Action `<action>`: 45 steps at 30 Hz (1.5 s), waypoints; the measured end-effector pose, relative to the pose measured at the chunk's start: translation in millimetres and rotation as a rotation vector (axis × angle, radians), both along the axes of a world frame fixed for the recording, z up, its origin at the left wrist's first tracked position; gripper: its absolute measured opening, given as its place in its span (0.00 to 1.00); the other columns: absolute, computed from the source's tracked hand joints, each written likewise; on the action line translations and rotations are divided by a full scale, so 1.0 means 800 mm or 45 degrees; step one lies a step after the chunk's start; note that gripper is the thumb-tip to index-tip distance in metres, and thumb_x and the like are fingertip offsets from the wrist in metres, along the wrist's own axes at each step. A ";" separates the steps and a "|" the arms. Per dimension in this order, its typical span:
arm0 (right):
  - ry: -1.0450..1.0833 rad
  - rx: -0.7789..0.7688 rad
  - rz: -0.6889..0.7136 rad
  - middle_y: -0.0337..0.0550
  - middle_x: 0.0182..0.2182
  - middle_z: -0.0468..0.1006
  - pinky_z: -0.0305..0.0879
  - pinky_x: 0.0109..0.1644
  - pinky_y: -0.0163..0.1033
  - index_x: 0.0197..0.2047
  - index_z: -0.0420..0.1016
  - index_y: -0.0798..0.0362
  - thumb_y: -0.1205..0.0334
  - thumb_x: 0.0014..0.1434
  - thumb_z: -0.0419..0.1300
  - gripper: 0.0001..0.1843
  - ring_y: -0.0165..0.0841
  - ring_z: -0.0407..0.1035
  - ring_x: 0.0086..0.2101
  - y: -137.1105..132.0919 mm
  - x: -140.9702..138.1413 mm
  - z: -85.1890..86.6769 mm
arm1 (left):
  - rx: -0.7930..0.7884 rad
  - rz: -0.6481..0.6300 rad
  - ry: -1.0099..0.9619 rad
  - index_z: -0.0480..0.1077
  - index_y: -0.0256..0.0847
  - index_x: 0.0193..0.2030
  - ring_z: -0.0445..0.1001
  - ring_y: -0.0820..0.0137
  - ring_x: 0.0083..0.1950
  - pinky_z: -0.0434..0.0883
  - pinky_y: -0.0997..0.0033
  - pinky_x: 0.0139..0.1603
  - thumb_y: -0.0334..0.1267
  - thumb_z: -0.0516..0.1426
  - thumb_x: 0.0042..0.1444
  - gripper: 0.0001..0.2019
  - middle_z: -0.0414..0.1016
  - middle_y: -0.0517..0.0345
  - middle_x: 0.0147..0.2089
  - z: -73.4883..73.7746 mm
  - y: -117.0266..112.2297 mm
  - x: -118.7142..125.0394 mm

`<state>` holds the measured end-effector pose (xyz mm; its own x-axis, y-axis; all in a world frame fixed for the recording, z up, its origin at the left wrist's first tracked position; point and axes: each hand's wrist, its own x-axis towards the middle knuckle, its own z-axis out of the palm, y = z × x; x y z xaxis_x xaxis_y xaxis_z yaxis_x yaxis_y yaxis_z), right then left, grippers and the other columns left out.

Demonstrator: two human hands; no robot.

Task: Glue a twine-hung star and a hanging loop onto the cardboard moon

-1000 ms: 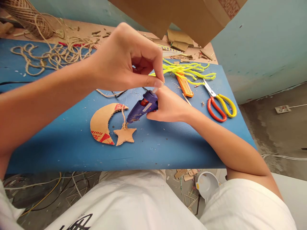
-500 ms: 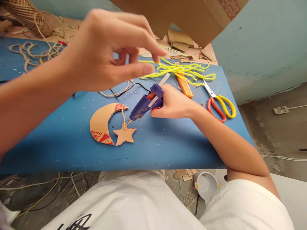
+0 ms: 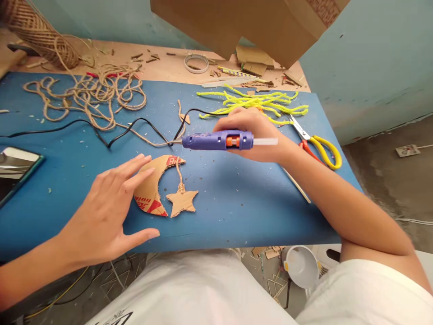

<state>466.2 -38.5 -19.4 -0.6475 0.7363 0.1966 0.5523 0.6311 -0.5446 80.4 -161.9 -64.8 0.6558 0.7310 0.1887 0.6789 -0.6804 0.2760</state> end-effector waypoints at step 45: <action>-0.306 0.027 0.172 0.47 0.44 0.81 0.61 0.42 0.47 0.50 0.78 0.52 0.47 0.73 0.69 0.17 0.39 0.69 0.39 -0.105 -0.069 -0.033 | -0.140 -0.343 0.116 0.59 0.46 0.86 0.76 0.35 0.76 0.70 0.37 0.74 0.66 0.78 0.56 0.59 0.76 0.37 0.80 0.027 0.108 -0.001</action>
<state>411.3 -122.7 -45.8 -0.7696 0.6372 0.0401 0.5738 0.7179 -0.3942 79.6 -75.8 -43.0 0.8394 0.5412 0.0494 0.5035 -0.8087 0.3042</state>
